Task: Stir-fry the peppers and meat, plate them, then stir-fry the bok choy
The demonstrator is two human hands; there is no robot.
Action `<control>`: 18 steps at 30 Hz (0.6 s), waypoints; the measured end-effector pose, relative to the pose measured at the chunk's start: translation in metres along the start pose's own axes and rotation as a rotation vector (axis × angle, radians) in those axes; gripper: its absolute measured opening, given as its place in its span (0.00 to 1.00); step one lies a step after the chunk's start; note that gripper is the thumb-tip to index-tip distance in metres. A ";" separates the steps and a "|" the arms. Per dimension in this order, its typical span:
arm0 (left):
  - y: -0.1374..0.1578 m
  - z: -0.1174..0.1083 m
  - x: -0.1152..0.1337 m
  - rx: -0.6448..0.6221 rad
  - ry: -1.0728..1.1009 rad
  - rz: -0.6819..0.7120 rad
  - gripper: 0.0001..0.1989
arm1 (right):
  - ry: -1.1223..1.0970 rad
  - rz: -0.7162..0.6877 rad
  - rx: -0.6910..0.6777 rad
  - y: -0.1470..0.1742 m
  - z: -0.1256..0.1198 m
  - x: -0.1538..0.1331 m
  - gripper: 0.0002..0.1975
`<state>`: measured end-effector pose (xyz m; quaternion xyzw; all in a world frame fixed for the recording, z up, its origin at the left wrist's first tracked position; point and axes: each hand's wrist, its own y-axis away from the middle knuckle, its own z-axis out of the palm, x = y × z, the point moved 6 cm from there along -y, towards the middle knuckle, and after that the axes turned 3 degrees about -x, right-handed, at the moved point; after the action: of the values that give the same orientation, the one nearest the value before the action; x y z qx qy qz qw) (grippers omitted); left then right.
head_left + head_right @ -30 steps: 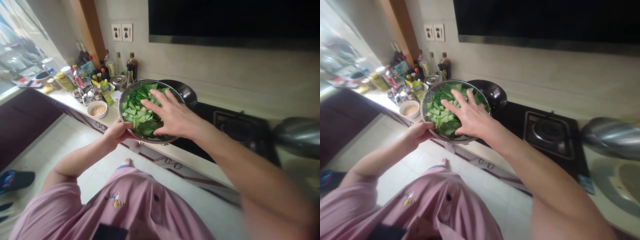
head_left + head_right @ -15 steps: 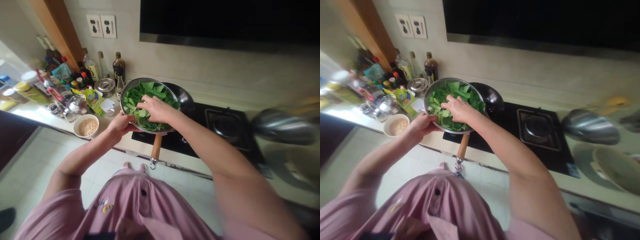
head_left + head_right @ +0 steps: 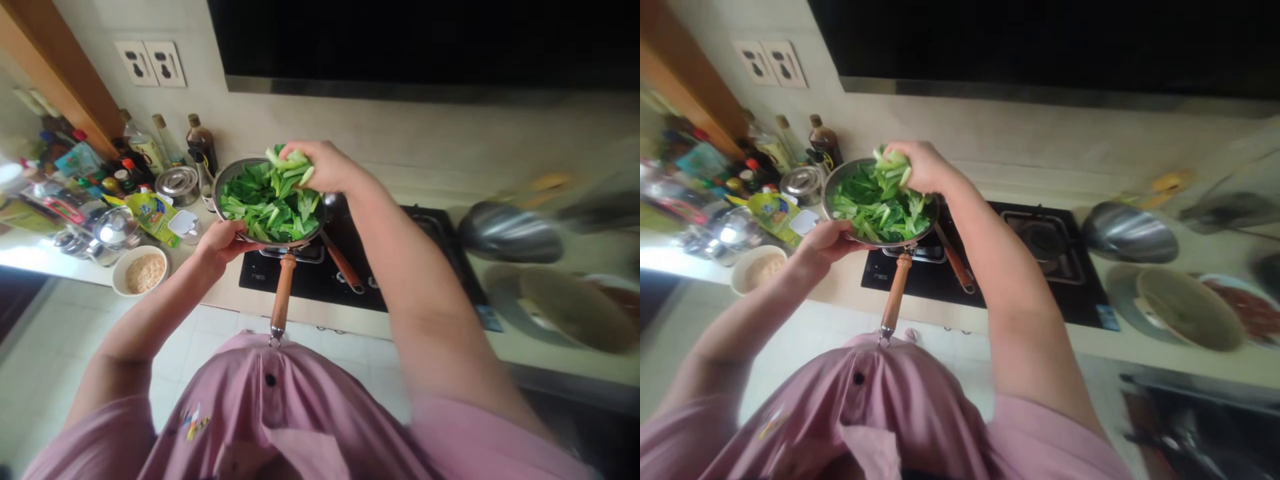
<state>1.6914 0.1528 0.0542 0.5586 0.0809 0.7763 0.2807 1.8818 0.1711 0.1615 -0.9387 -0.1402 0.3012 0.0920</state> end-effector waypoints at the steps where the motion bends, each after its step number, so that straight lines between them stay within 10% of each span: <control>1: 0.000 -0.005 0.003 0.023 0.004 0.023 0.21 | -0.049 0.030 0.049 0.000 -0.009 0.010 0.18; 7: 0.009 -0.038 0.022 0.142 0.007 0.142 0.27 | -0.010 0.253 0.194 -0.007 -0.028 0.073 0.20; 14: 0.023 -0.050 0.028 0.228 0.012 0.180 0.30 | 0.151 0.349 -0.102 -0.022 0.032 0.106 0.35; 18: 0.025 -0.047 0.025 0.202 0.032 0.204 0.30 | 0.270 0.341 -0.076 -0.023 0.029 0.096 0.28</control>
<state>1.6344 0.1538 0.0685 0.5767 0.1057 0.7976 0.1413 1.9350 0.2262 0.0928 -0.9834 0.0231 0.1787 0.0222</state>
